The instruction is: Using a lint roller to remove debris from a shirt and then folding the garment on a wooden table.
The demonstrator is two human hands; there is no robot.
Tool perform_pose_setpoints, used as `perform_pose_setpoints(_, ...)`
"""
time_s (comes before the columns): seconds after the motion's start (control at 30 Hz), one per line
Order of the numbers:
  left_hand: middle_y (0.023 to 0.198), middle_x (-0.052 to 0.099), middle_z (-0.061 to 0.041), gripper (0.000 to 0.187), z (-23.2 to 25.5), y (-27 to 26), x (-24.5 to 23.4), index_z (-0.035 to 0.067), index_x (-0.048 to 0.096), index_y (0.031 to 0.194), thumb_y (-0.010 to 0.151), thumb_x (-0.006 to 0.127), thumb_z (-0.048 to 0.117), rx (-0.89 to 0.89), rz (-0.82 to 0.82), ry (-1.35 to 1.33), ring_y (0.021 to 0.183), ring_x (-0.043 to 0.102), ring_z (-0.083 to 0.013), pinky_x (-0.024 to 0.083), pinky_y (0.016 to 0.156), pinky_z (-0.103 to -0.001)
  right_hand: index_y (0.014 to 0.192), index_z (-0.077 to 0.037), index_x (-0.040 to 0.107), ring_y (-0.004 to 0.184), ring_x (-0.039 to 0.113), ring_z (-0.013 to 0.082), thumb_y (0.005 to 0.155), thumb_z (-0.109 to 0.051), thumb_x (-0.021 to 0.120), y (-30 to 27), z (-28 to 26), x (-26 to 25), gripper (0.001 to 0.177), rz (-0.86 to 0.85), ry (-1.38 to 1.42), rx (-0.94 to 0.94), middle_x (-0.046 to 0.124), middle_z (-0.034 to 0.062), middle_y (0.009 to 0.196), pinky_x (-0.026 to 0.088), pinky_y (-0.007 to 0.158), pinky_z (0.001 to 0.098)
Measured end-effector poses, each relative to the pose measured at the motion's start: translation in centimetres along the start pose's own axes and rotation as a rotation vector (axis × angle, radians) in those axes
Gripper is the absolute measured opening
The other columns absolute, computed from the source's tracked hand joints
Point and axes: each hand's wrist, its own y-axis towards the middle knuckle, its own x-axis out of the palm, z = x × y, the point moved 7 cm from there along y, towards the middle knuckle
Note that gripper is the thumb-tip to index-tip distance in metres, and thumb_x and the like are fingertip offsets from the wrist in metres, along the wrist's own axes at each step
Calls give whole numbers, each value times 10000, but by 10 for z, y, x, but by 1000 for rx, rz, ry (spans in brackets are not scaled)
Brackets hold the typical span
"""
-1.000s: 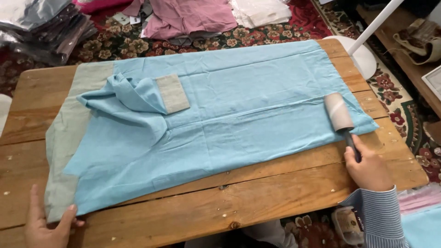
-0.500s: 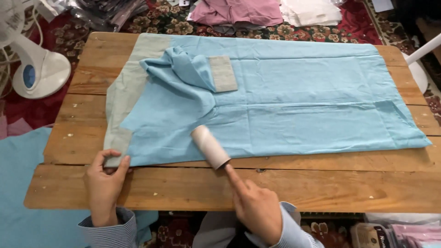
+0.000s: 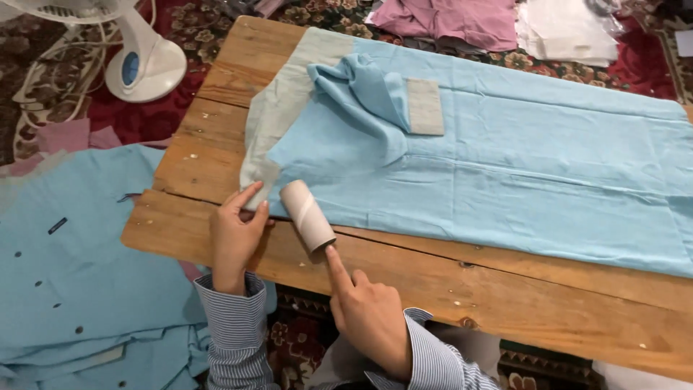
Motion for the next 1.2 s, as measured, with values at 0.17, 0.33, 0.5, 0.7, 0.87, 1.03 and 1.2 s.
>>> perform_pose_setpoints(0.17, 1206, 722, -136, 406, -10, 3, 1, -37, 670, 1267, 864, 686, 12, -53, -24, -34, 661, 741, -169, 572, 586, -229, 1543, -182, 385, 474, 661, 359, 933, -284, 546, -8, 31, -8, 639, -119, -56, 245, 671, 102, 726, 506, 425, 489)
perform_pose_setpoints(0.33, 1178, 699, -140, 458, -9, 2, 2, -79, 600, 1339, 894, 653, 13, -34, -51, -121, 673, 725, -166, 589, 601, -230, 1540, -53, 366, 360, 572, 293, 924, -255, 559, 5, 6, 15, 676, -80, -97, 142, 599, 108, 695, 461, 335, 438)
perform_pose_setpoints(0.5, 1172, 707, -107, 466, -1, 0, 3, -41, 630, 1319, 858, 577, -74, 44, -42, 2, 688, 709, -163, 590, 588, -240, 1534, -4, 384, 292, 496, 245, 881, -181, 593, 15, -27, 22, 708, -31, -88, -98, 570, 129, 710, 410, 264, 377)
perform_pose_setpoints(0.7, 1270, 669, -138, 464, -13, -1, 9, -83, 582, 1362, 901, 529, -79, -94, -65, -187, 698, 723, -178, 590, 588, -238, 1549, -176, 367, 567, 697, 349, 887, -244, 552, -38, 96, -23, 691, -142, -38, 260, 744, 80, 843, 522, 462, 467)
perform_pose_setpoints(0.87, 1239, 695, -185, 475, -8, -3, 9, -83, 586, 1367, 899, 509, -100, -101, -26, -136, 700, 699, -188, 568, 591, -249, 1620, -270, 400, 483, 729, 304, 989, -370, 426, -140, 258, -70, 639, -175, -512, 818, 765, 129, 628, 568, 441, 391)
perform_pose_setpoints(1.03, 994, 724, -189, 474, 3, -7, 11, -68, 601, 1393, 925, 534, -98, -125, 2, -37, 667, 680, -199, 550, 578, -267, 1650, -265, 417, 740, 786, 462, 1002, -368, 416, -205, 323, -111, 657, -127, -559, 1134, 823, 233, 920, 613, 631, 509)
perform_pose_setpoints(1.2, 701, 649, -132, 494, 0, -11, 10, -17, 618, 1439, 952, 543, -54, -187, 36, 22, 569, 581, -160, 472, 520, -261, 1628, -144, 401, 582, 746, 336, 1016, -321, 432, -188, 305, -88, 637, -114, -562, 967, 767, 151, 775, 613, 544, 434)
